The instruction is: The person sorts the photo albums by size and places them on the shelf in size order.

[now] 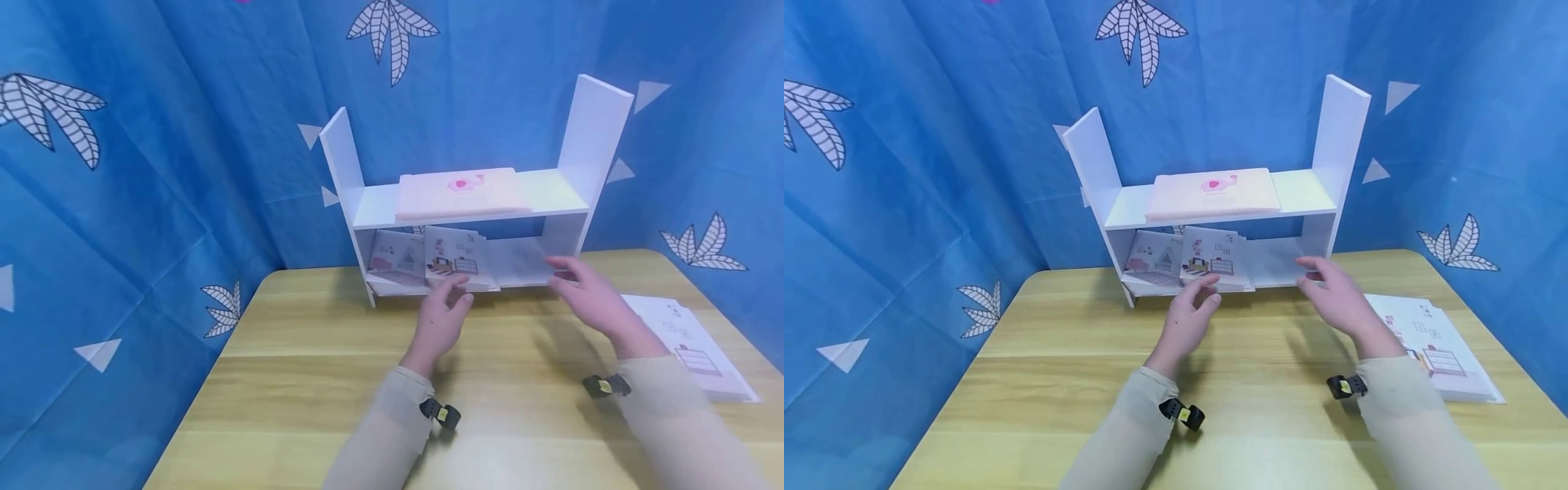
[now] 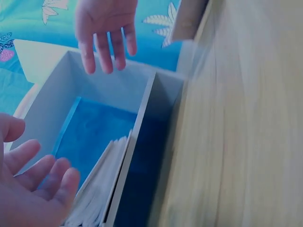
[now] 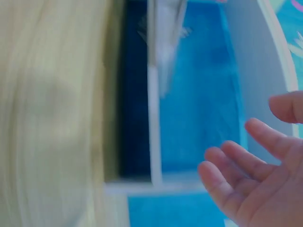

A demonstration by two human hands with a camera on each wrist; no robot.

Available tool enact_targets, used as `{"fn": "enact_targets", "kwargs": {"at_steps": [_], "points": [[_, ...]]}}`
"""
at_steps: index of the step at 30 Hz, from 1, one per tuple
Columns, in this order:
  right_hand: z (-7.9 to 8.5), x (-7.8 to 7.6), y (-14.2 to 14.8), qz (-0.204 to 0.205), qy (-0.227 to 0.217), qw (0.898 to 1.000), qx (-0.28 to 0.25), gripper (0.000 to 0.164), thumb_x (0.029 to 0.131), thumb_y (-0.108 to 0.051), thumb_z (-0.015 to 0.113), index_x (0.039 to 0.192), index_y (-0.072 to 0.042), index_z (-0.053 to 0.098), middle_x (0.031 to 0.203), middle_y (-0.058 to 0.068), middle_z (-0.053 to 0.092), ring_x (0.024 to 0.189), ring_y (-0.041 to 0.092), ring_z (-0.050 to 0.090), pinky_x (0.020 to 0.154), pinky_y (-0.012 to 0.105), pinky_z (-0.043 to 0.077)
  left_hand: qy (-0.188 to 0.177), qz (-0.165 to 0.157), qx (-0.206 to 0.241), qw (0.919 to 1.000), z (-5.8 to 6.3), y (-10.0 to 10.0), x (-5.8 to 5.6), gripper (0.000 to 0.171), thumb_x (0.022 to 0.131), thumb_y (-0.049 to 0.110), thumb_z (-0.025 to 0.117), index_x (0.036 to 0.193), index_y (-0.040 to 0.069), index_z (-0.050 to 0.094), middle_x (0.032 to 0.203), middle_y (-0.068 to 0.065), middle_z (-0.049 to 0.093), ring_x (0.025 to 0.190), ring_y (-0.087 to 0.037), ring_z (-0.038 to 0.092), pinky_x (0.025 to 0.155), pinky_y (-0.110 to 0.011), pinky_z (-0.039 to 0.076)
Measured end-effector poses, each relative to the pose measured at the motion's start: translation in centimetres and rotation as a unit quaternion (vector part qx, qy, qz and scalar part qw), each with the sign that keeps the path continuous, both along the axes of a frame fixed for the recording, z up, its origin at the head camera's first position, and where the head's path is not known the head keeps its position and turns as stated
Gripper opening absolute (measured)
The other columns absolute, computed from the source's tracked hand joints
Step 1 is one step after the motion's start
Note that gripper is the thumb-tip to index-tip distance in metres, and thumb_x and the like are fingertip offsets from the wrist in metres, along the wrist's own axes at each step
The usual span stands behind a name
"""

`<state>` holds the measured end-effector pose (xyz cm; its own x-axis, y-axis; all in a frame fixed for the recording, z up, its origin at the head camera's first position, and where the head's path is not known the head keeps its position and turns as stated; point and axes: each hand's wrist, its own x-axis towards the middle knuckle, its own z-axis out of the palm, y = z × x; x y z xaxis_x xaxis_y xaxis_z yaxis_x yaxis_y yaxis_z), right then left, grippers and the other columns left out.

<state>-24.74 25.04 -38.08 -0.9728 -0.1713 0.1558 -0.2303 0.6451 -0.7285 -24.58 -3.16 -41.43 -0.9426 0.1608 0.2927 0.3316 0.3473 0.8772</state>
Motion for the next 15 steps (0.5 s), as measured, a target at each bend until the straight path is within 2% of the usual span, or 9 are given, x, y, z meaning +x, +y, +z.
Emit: {"fn": "enact_targets", "kwargs": {"at_steps": [4,7,10,15], "points": [[-0.1,1.1,3.5,-0.023,-0.026,0.999,0.005,0.062,0.109,-0.04,0.042,0.157,-0.004,0.031,0.155,0.031,0.034,0.136,0.055,0.035,0.102,0.074,0.03,-0.072,-0.021,0.039,0.9964,-0.5,0.9,0.5,0.038,0.102,0.029,0.06,0.139,0.022,0.061,0.133,0.008,0.063,0.119,-0.011,0.06,0.103,-0.036,0.047],[-0.1,1.8,6.5,-0.042,-0.043,0.998,0.0,0.065,0.109,-0.042,0.039,0.16,-0.004,0.024,0.154,0.035,0.03,0.134,0.059,0.032,0.1,0.078,0.026,-0.108,-0.038,0.085,0.9898,-0.8,1.4,0.6,0.036,0.101,0.028,0.062,0.135,0.018,0.063,0.129,0.011,0.065,0.11,-0.011,0.065,0.098,-0.034,0.051],[-0.1,2.2,9.5,-0.071,-0.042,0.997,0.007,0.067,0.109,-0.043,0.038,0.16,-0.003,0.022,0.153,0.037,0.031,0.132,0.062,0.031,0.097,0.079,0.026,-0.141,-0.055,0.127,0.9803,-1.1,1.9,0.8,0.036,0.101,0.025,0.063,0.135,0.014,0.062,0.126,0.006,0.066,0.101,-0.013,0.068,0.089,-0.033,0.056],[-0.7,3.0,14.1,-0.116,-0.059,0.991,0.037,0.073,0.108,-0.048,0.035,0.159,0.001,0.02,0.151,0.041,0.028,0.129,0.067,0.028,0.092,0.079,0.028,-0.182,-0.072,0.167,0.9664,-1.6,2.4,0.9,0.035,0.1,0.019,0.063,0.135,0.014,0.06,0.127,-0.002,0.065,0.105,-0.016,0.066,0.086,-0.035,0.058]]}}
